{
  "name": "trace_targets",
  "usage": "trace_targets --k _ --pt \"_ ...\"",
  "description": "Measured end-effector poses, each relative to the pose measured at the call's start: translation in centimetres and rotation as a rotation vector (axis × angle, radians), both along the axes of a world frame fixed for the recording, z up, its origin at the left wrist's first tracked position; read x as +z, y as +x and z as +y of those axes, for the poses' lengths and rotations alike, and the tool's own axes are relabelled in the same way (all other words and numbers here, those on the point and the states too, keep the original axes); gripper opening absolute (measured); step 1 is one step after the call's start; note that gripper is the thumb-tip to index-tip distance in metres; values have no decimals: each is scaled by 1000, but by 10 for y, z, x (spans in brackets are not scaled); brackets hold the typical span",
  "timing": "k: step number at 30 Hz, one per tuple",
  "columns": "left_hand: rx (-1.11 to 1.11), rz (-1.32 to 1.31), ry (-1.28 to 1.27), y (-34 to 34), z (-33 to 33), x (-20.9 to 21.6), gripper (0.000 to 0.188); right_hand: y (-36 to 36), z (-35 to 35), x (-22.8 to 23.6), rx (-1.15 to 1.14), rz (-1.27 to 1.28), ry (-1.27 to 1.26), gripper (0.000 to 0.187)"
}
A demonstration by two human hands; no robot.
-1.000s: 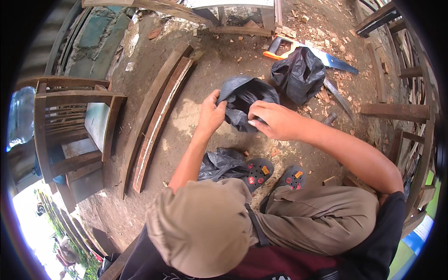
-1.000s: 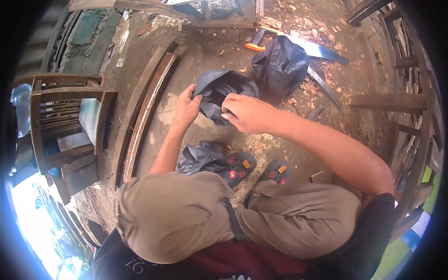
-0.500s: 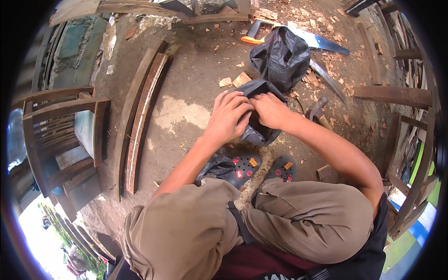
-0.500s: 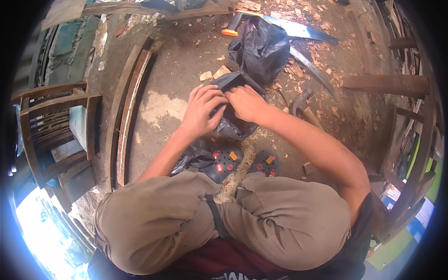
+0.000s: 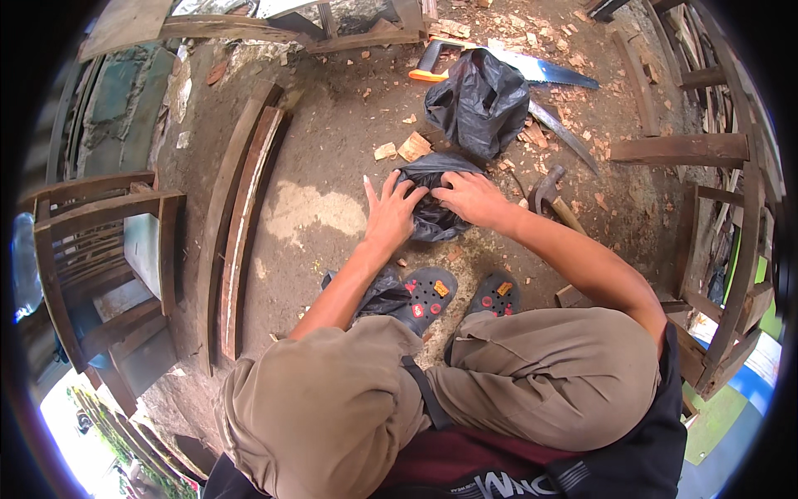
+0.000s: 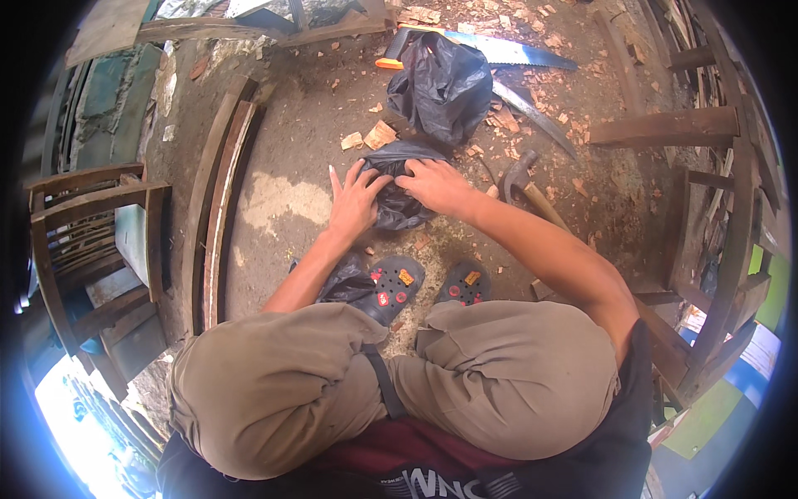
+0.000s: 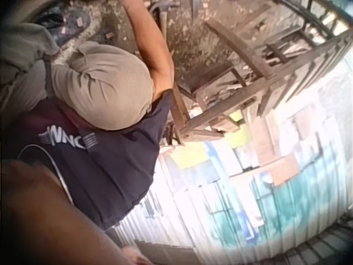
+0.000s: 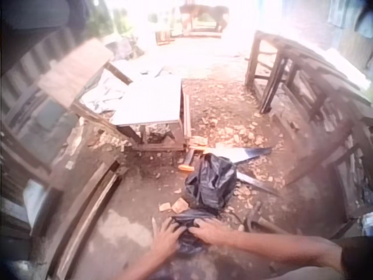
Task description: The person uses a hammer to drive nails into a wooden pallet structure. They repeatedly retrieve nails from a black plastic bag and hammer them into the wood to secure the pieces together.
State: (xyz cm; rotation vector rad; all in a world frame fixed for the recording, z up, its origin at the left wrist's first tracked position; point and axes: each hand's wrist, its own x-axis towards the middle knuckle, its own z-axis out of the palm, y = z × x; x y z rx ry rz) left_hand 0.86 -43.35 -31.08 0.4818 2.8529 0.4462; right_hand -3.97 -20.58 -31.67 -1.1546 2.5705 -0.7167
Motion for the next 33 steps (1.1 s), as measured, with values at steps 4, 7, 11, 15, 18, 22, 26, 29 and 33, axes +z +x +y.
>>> trace_targets --k 4,7,11,15,18,22,26,29,33 --pt "15 -16 16 2 -1 -3 57 -3 3 -8 39 13 -64 20" --pt "24 -12 28 1 -1 -4 56 -9 6 -11 15 -36 -176 17" --pt "31 -28 27 2 -2 -5 54 -17 6 -5 -58 -69 -310 17" --pt "27 -26 10 1 -2 -5 49 -15 4 0 -118 -152 -323 19" --pt "59 -32 58 4 0 -3 41 -14 5 5 -154 -215 -357 20" --pt "110 10 115 5 8 5 40 -13 6 10 -210 -221 -405 19" --pt "122 44 87 4 8 4 38 -12 2 19 -353 -384 -463 22" --pt "145 72 132 3 6 2 34 -12 -4 24 -500 -482 -480 25" --pt "187 167 385 -3 11 15 29 -17 -7 38 -599 -715 -614 27"
